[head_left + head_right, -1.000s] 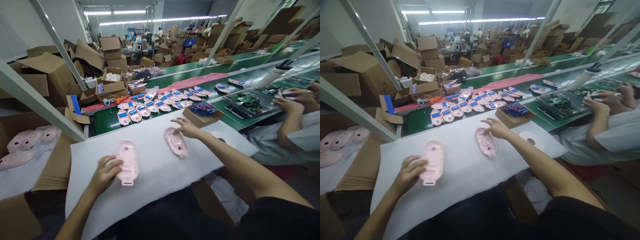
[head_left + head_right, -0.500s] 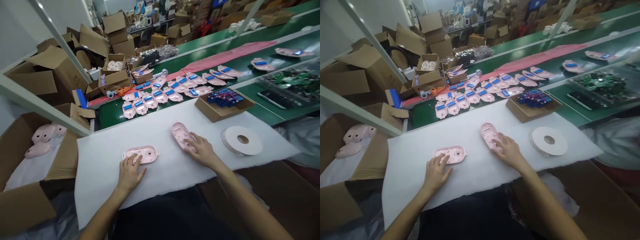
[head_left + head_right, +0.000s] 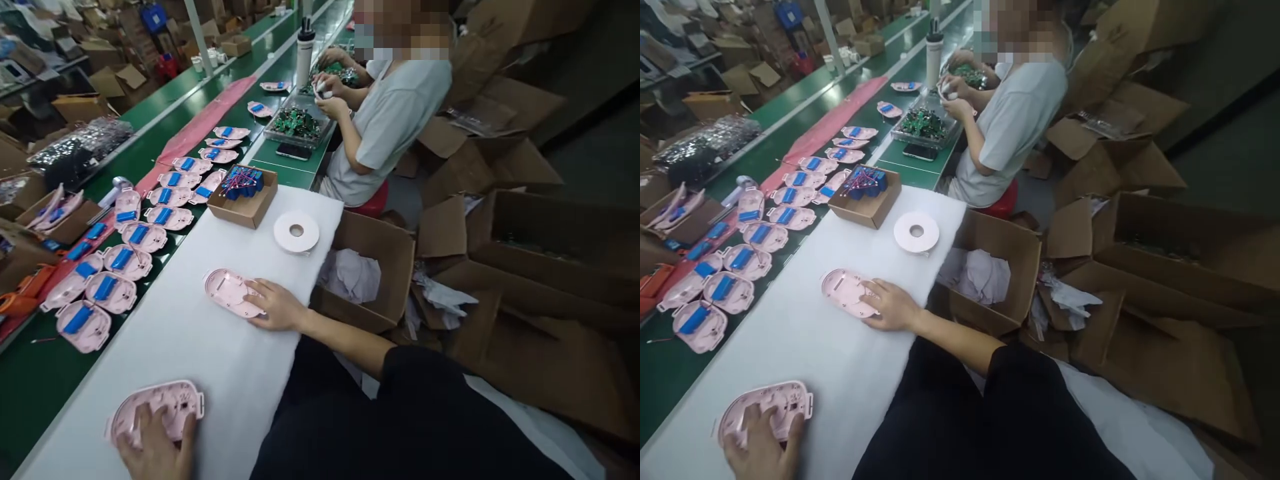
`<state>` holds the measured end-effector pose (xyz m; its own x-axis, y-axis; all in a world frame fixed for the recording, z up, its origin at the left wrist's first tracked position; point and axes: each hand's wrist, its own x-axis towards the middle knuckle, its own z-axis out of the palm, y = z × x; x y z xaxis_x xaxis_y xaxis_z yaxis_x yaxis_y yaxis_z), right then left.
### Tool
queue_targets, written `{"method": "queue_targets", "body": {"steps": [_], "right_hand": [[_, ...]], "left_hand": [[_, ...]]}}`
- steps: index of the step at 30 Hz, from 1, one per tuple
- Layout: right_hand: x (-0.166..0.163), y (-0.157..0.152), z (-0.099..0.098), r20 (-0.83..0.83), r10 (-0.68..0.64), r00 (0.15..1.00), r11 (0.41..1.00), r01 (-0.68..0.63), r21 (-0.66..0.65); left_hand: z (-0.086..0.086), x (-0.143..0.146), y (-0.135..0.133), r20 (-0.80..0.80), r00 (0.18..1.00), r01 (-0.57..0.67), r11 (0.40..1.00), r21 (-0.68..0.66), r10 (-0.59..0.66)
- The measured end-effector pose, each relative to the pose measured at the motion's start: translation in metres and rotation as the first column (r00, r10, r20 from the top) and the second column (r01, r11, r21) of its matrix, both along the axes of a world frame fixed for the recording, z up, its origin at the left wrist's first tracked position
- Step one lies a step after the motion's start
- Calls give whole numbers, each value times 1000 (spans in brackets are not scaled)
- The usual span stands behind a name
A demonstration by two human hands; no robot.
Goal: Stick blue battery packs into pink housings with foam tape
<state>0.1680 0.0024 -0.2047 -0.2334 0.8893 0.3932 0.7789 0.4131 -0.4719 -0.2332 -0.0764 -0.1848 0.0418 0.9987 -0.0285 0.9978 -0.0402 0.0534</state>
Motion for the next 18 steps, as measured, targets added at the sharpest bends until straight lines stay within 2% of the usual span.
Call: {"method": "queue_targets", "body": {"steps": [2,4,9,12,15,18], "right_hand": [[7,6,3,-2,-7,1000,1000,7,2],[20,24,9,22,-12,1000,1000,12,-7],[56,102,37,158,-99,982,994,105,-33],[60,130,45,178,-140,974,990,136,34],[55,129,40,170,-152,974,988,145,53],[50,121,33,183,-198,963,980,201,0]], "left_hand": [[-3,10,17,26,995,100,994,42,-101],[1,33,47,44,980,188,979,83,-192],[32,133,158,118,877,468,884,5,-465],[42,177,217,115,887,447,894,25,-447],[37,200,242,123,898,418,906,61,-423],[31,211,243,160,871,459,885,73,-465]]}}
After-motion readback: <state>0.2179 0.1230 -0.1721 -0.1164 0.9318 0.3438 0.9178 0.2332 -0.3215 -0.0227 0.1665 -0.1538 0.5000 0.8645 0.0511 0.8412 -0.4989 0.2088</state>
